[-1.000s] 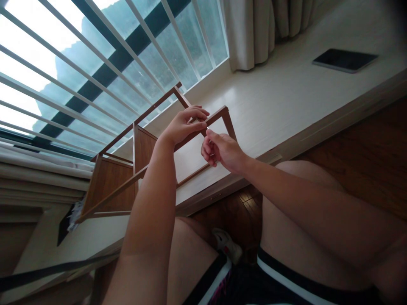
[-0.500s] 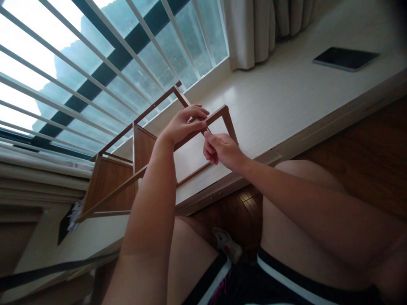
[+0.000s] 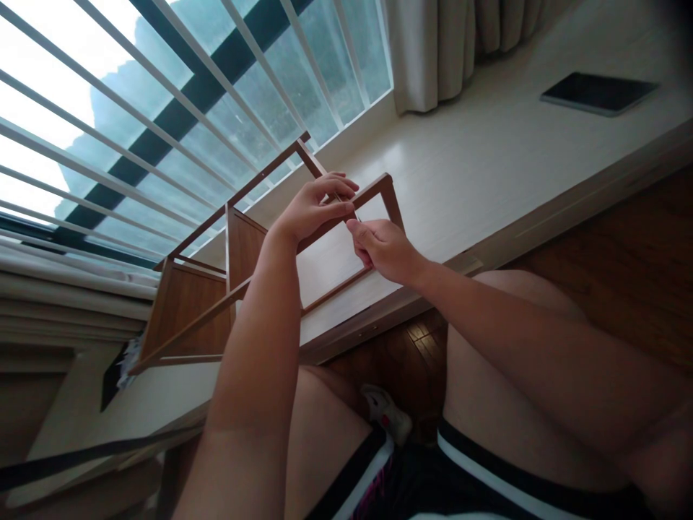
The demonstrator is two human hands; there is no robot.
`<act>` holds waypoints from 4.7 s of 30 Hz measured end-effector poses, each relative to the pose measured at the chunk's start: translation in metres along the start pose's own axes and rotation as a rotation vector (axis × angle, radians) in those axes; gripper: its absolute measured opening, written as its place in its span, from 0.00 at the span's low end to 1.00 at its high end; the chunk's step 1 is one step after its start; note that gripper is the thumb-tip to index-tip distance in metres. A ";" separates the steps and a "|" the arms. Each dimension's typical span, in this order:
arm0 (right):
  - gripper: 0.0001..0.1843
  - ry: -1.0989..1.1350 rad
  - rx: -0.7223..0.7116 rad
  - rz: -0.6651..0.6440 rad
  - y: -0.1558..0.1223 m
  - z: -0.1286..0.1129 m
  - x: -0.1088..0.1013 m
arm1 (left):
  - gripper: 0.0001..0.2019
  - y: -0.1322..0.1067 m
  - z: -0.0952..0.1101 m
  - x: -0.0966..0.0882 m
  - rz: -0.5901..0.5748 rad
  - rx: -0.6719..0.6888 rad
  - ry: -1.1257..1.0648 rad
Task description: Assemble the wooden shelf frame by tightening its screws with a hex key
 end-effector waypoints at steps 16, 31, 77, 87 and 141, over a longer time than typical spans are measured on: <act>0.29 0.552 0.042 -0.145 0.005 0.010 0.017 | 0.10 0.000 -0.002 0.001 0.004 -0.004 -0.008; 0.26 1.187 0.022 -0.146 -0.005 -0.003 0.027 | 0.09 0.000 -0.003 0.001 0.008 0.007 0.023; 0.30 -0.156 0.050 -0.014 0.003 0.002 -0.004 | 0.08 0.001 -0.004 0.000 0.022 0.054 -0.039; 0.26 -0.511 0.065 0.185 -0.003 -0.002 -0.014 | 0.08 0.000 -0.005 0.001 0.014 0.055 -0.051; 0.28 0.691 0.062 -0.014 0.005 0.012 0.014 | 0.11 0.003 -0.007 0.001 0.028 0.083 -0.061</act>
Point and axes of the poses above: each hand's wrist, its own y-axis towards the middle knuckle, its own x-axis out of the palm, z = x × y, the point moved 5 cm from there along y, towards the middle knuckle, and after that the axes turned 14 degrees about -z, right-handed, at the moved point
